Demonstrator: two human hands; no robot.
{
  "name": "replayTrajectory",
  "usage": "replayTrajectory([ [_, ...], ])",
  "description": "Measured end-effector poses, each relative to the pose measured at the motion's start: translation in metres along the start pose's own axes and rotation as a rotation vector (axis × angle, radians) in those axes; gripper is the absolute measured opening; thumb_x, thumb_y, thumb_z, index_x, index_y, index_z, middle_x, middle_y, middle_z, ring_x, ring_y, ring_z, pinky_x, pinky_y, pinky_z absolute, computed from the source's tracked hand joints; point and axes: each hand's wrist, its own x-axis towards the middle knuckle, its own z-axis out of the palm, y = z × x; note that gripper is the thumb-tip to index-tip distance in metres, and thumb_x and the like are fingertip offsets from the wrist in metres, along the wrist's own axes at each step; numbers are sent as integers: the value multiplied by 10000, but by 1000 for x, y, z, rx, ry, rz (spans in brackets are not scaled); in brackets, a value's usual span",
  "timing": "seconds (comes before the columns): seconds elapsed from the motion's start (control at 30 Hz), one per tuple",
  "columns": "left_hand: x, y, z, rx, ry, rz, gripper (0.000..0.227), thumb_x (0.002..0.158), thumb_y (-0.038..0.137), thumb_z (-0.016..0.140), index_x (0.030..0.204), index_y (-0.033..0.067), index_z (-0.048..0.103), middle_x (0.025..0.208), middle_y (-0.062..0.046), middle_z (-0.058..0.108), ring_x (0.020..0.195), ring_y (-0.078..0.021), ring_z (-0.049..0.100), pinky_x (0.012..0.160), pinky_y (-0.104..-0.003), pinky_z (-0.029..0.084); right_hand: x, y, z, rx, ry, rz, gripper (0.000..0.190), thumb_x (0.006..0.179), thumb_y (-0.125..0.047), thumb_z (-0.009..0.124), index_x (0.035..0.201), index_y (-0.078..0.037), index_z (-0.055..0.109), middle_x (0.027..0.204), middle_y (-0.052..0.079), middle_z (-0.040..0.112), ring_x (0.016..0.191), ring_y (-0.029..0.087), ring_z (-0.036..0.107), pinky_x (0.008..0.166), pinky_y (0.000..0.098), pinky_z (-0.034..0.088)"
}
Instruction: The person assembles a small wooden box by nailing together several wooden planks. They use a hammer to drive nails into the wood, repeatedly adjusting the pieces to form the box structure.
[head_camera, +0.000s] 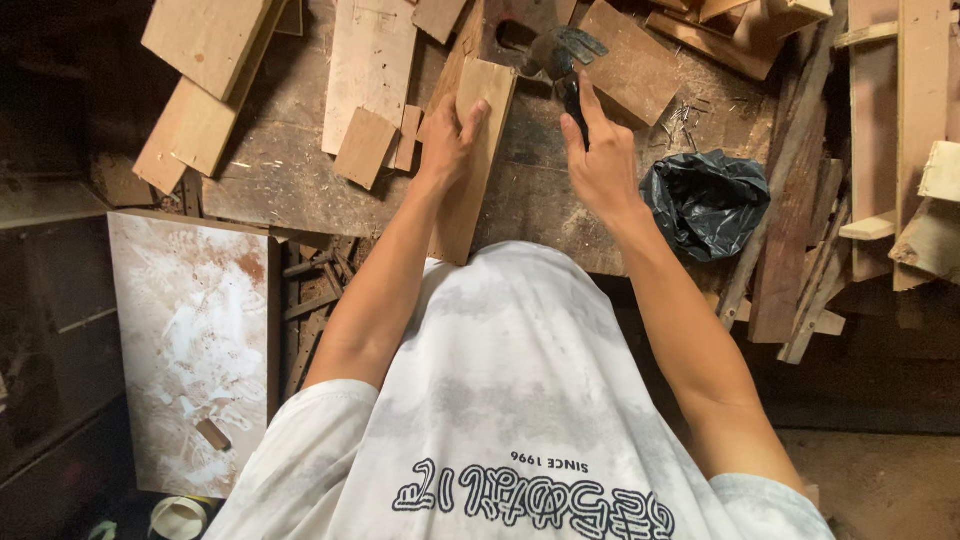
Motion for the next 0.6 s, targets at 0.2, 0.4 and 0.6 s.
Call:
replayTrajectory([
  [0.2,7,-12,6,45,-84,-147,573,985,565,640,875,5,591,665,-130,572,609,-196,526,547,-379,446,0,-2,2,-15,-45,70,588,1131,-289,559,1635,-97,327,665,131,584,555,241,535,589,429,449],
  [0.4,4,-8,6,11,-78,-71,553,981,551,647,972,-2,656,655,-77,596,586,-159,550,527,-352,450,-1,1,1,-37,-48,68,572,1139,-295,549,1625,-72,345,678,148,610,571,246,581,608,417,471],
  [0.6,0,3,4,-40,-38,-4,551,986,505,636,1059,-40,667,697,-129,673,610,-204,626,554,-376,501,-3,3,5,-32,-18,44,577,1122,-280,547,1616,-53,352,795,184,687,640,279,671,620,430,503],
])
